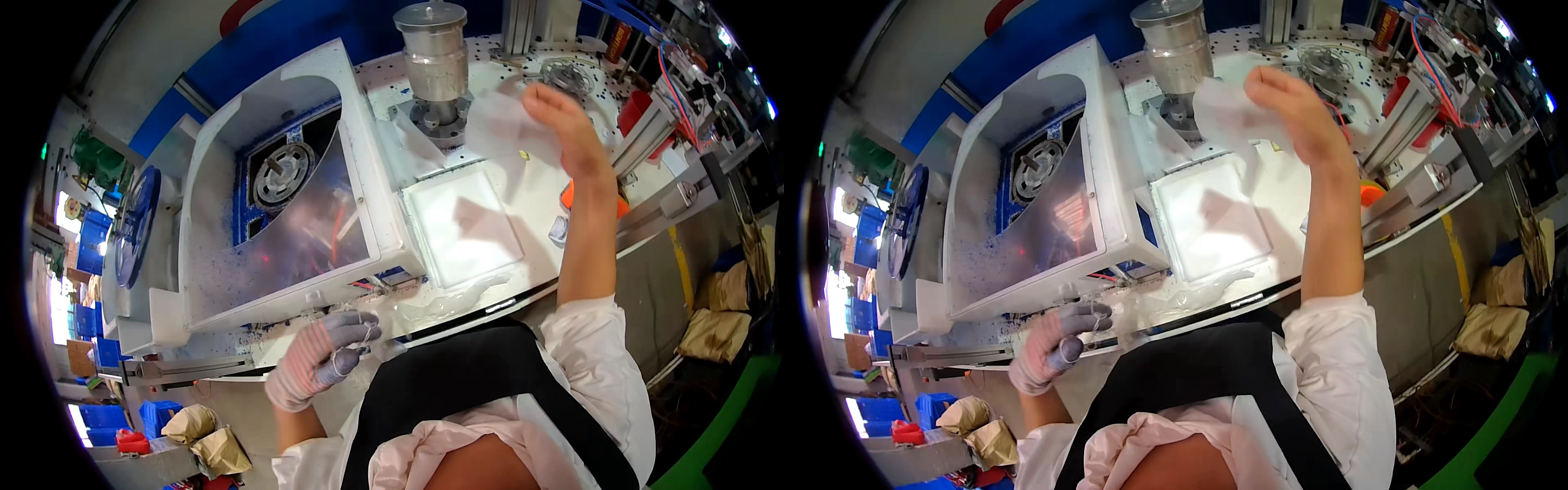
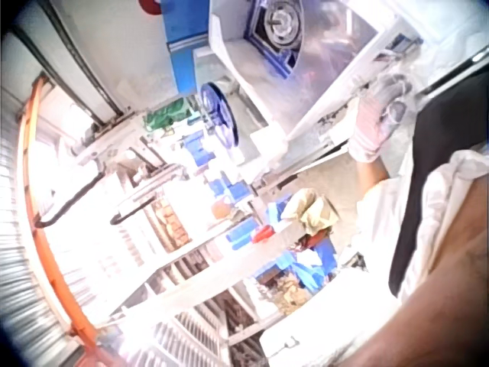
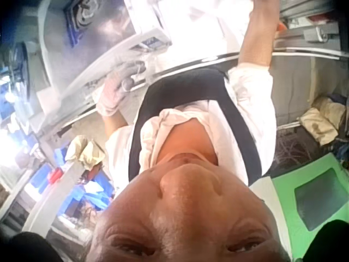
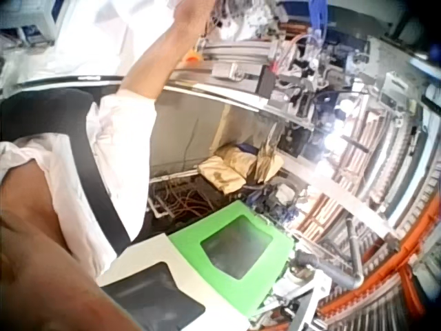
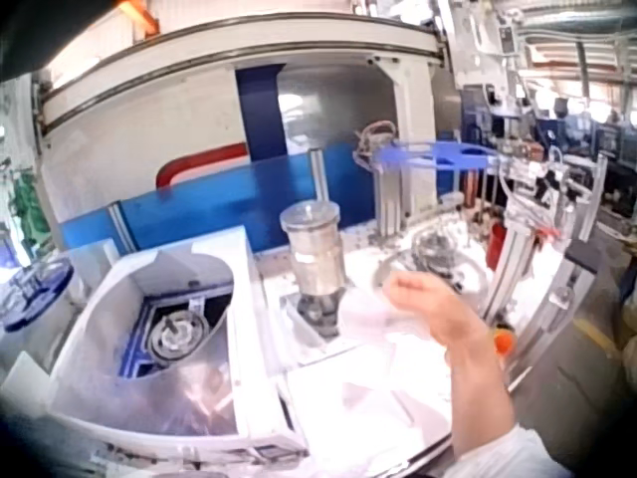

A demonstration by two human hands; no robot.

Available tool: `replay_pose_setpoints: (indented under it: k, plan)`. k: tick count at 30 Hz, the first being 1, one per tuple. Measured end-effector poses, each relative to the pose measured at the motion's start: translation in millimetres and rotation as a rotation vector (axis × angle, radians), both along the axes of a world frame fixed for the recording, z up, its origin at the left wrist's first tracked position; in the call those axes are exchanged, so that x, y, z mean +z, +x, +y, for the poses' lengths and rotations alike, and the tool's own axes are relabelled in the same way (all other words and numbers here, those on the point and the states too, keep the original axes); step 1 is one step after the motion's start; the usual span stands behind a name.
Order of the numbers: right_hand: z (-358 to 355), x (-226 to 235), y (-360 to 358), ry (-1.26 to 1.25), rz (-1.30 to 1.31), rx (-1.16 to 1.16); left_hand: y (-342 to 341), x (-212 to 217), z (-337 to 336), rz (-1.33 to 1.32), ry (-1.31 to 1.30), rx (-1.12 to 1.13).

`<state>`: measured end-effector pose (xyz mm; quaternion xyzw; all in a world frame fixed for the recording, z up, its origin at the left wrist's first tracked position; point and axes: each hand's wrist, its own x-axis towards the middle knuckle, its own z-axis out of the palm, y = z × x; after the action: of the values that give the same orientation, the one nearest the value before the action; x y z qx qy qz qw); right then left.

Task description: The person carries a large beige sack to a machine, unties it, and pours blue granules into a white hopper. They then place a white plastic lid on the hopper, secure it with a blue ring, and use a utility knife to trim excess string from the lid.

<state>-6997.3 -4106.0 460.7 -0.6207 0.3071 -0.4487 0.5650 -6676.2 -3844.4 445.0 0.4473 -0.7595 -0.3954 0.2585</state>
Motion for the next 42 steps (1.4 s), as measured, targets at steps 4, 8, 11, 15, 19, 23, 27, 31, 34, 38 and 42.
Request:
replay_pose_setpoints:
  k: [4, 8, 11, 15, 19, 23, 27, 31, 34, 38, 42]
  plan:
    - [-54, 50, 33, -0.048, -0.066, 0.206, -2, 84, -31, -0.044, -0.184, -0.178]
    - [-114, 87, 69, -0.047, -0.205, 0.423, -30, 132, -106, -0.113, -0.504, 0.308]
    - [-182, 92, 105, -0.051, -0.241, 0.344, -16, 127, -182, 0.002, -0.588, 0.661]
    - [-251, 78, 99, 0.019, -0.225, 0.06, -1, 127, -267, -0.388, -0.36, 0.755]
    - [-273, 55, 69, 0.117, -0.16, -0.059, -17, 112, -314, -0.505, -0.371, 0.601]
    - [-263, 40, 65, 0.258, -0.292, -0.007, -30, 94, -359, -0.383, -0.895, 0.456]
    - [-264, 17, 60, 0.447, -0.523, 0.092, -43, 91, -384, -0.448, -0.801, 0.237]
    - [-231, 18, 60, 0.394, -0.507, 0.07, -41, 86, -381, -0.25, -0.522, 0.251]
    - [-214, 18, 54, 0.401, -0.474, -0.008, -42, 84, -378, -0.228, -0.575, 0.232]
    - [-197, 21, 57, 0.362, -0.453, -0.051, -31, 80, -379, -0.194, -0.656, 0.222]
    - [-182, 25, 65, -0.232, -0.041, -0.775, -35, 83, -378, -0.225, -0.775, 0.176]
